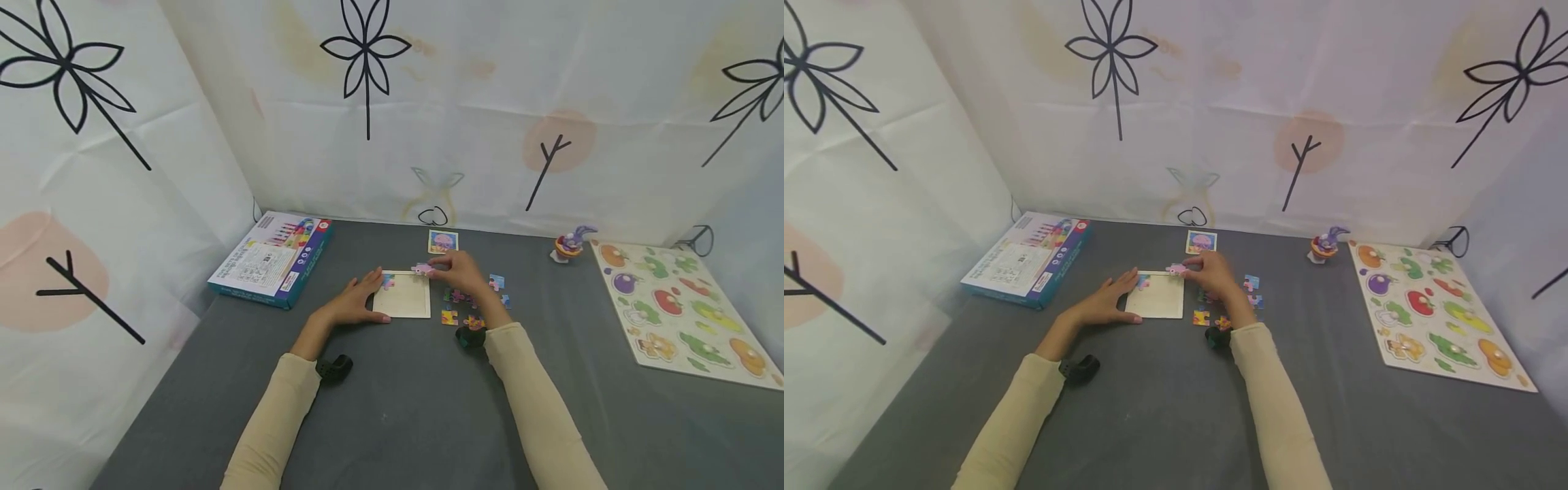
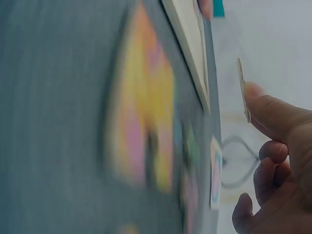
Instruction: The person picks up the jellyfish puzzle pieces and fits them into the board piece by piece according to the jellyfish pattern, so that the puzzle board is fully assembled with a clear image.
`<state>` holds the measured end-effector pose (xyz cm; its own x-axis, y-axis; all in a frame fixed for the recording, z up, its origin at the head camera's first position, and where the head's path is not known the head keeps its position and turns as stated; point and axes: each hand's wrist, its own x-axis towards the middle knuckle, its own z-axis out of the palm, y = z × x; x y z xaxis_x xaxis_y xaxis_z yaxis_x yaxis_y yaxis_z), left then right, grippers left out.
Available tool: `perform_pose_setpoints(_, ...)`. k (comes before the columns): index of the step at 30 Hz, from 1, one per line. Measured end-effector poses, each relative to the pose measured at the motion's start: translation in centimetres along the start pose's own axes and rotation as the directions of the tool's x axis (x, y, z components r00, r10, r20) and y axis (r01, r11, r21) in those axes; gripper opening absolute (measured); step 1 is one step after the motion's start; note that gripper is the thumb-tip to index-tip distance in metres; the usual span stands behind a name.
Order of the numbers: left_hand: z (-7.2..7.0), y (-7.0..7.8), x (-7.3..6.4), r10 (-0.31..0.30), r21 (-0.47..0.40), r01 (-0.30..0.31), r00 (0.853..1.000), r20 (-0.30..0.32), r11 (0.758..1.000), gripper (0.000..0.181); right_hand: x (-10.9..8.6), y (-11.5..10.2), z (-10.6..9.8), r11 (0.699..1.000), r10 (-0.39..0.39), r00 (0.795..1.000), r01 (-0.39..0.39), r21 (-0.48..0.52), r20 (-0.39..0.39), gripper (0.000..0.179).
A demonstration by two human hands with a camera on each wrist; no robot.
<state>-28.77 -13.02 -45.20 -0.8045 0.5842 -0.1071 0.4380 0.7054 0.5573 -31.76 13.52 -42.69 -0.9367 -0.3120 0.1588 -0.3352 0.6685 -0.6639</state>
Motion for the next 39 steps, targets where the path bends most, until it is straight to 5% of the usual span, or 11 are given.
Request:
perform_pose_setpoints(11, -0.1, -0.2, 0.0, 0.017, -0.015, -0.017, 1.0, 0.006, 1.0, 0.099, 1.2, -1.7, 3.0, 0.997, 0.006, 0.996, -0.013, 0.073, 0.088, 0.031)
perform_pose_setpoints(24, 0.0, -0.6, 0.1, 0.018, -0.01, -0.018, 1.0, 0.006, 1.0, 0.1, 1.6, -1.4, 3.3, 0.992, -0.04, 0.994, 0.027, 0.119, 0.106, 0.029)
perform_pose_setpoints(39, -0.2, -0.2, 0.0, 0.025, -0.02, -0.025, 1.0, -0.001, 0.999, 0.098, 2.3, -1.5, 3.6, 0.995, 0.017, 0.981, -0.035, 0.093, 0.191, 0.022)
